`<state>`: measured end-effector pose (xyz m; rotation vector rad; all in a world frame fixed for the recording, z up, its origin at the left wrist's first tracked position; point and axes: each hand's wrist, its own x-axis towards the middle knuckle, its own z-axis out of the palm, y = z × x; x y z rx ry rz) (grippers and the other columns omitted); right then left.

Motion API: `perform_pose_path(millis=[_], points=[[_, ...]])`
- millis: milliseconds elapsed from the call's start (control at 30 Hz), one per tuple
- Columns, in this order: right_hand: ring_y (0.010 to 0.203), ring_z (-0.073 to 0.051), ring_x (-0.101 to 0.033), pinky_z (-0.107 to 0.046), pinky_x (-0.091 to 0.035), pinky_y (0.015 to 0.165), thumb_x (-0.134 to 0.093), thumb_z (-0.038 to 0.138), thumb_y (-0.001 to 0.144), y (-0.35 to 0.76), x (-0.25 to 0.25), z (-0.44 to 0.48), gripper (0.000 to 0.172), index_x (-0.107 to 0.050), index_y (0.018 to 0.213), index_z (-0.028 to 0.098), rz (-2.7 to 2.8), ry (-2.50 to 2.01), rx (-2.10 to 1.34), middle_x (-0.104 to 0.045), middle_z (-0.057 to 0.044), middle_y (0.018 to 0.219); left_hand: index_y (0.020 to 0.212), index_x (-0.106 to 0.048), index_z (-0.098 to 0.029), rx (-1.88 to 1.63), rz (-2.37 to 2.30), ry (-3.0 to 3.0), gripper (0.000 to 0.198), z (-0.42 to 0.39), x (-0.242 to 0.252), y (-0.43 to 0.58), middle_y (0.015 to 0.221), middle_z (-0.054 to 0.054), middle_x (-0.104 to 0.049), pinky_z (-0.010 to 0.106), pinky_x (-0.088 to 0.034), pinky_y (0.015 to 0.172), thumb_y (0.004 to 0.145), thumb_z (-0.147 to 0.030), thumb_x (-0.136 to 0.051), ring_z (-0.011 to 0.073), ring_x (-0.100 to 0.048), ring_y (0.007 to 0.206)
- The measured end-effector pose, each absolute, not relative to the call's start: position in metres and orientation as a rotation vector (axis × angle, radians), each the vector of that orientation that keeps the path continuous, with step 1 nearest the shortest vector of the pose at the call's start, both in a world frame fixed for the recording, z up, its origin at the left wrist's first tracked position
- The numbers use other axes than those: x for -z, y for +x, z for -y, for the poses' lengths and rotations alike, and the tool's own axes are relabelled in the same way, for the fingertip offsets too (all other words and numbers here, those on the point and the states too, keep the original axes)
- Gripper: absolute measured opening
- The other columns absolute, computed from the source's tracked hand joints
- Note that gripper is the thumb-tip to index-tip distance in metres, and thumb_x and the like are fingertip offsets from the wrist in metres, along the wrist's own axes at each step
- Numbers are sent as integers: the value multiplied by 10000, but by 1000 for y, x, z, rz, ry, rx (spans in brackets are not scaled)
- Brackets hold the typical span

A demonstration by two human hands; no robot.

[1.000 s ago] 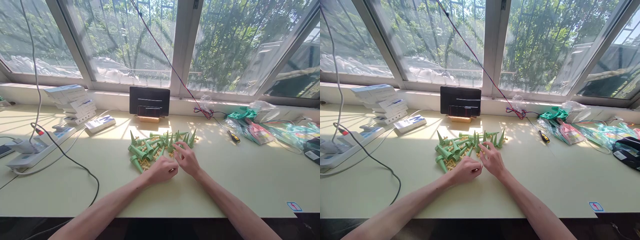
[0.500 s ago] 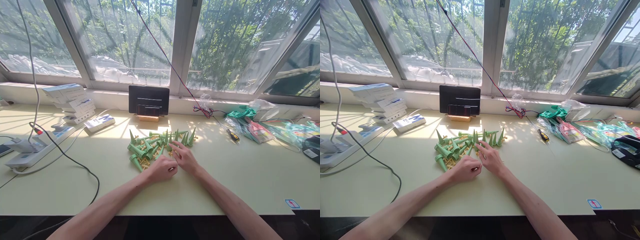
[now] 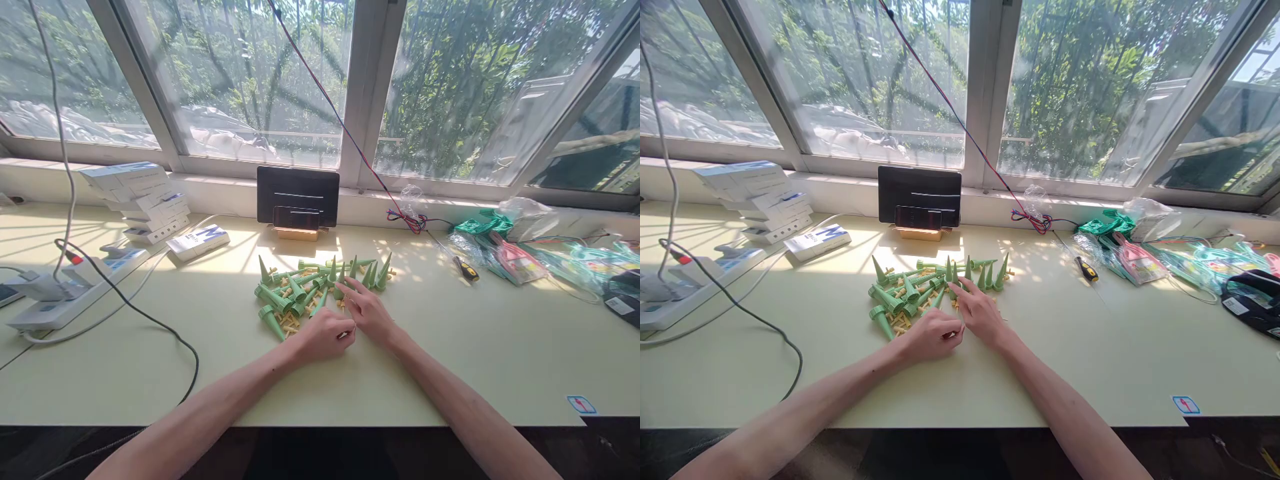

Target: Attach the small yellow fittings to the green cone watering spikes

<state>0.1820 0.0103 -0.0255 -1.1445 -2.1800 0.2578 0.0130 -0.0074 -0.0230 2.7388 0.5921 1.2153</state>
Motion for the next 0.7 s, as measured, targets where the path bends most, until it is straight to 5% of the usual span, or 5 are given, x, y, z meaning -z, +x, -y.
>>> perform_pose_path(millis=[700], points=[[1201, -256, -607, -353, -567, 892, -369, 149, 989, 183, 18, -10, 520, -427, 1489, 280, 2159, -1062, -267, -424, -94, 1525, 764, -553, -181, -1482, -1050, 2472, 143, 2, 17, 10, 623, -30, -475, 219, -367, 523, 900, -148, -523, 94, -411, 524]])
